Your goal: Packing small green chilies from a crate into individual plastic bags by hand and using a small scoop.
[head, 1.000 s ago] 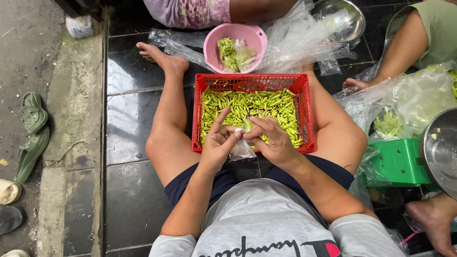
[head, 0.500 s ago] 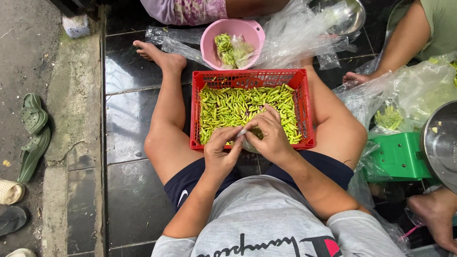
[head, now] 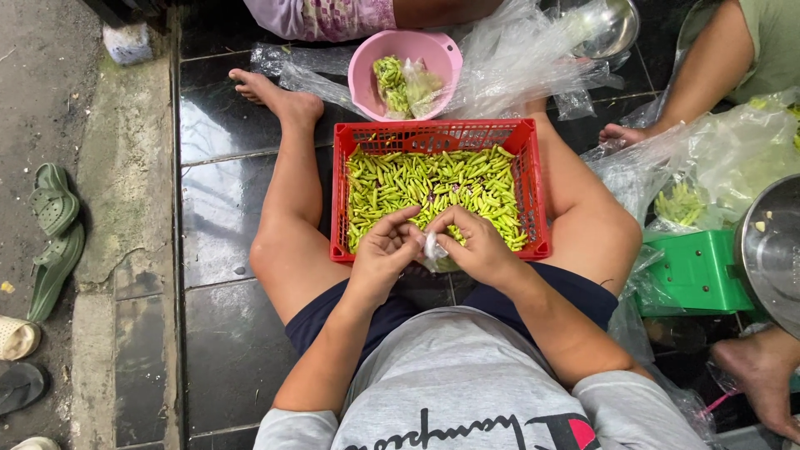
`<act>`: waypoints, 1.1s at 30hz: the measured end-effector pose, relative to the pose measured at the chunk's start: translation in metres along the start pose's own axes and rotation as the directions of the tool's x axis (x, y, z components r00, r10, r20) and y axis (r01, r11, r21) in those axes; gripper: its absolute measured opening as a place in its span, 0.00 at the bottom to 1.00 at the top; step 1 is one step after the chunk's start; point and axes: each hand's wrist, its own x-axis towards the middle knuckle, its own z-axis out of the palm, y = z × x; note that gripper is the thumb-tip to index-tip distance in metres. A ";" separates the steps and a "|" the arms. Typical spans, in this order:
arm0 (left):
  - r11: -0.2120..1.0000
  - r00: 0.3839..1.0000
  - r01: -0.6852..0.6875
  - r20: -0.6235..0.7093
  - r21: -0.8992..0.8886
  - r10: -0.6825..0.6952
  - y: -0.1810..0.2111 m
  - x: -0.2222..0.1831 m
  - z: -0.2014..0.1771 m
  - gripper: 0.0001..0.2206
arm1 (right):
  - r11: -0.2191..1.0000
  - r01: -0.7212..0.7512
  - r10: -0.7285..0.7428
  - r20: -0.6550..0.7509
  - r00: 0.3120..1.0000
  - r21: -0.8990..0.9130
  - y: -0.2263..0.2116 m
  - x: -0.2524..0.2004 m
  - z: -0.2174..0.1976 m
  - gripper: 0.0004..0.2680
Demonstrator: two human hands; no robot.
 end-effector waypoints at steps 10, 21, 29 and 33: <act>0.921 0.988 -0.155 0.036 0.358 0.152 0.005 -0.002 -0.001 0.25 | 0.901 -0.395 0.249 0.531 0.810 0.180 -0.044 0.013 -0.016 0.28; 0.920 0.992 -0.111 -0.015 0.375 0.126 -0.011 0.074 -0.043 0.24 | 0.661 -0.643 0.463 0.463 0.756 0.388 0.111 0.011 -0.004 0.22; 0.965 0.970 0.035 -0.242 0.261 0.030 -0.116 0.111 -0.102 0.18 | 0.717 -0.565 0.586 0.087 0.806 0.408 0.120 0.158 -0.027 0.27; 0.960 0.970 0.046 -0.243 0.276 0.023 -0.132 0.113 -0.109 0.18 | 0.865 -0.389 0.431 -0.072 0.899 0.316 0.215 0.218 -0.032 0.25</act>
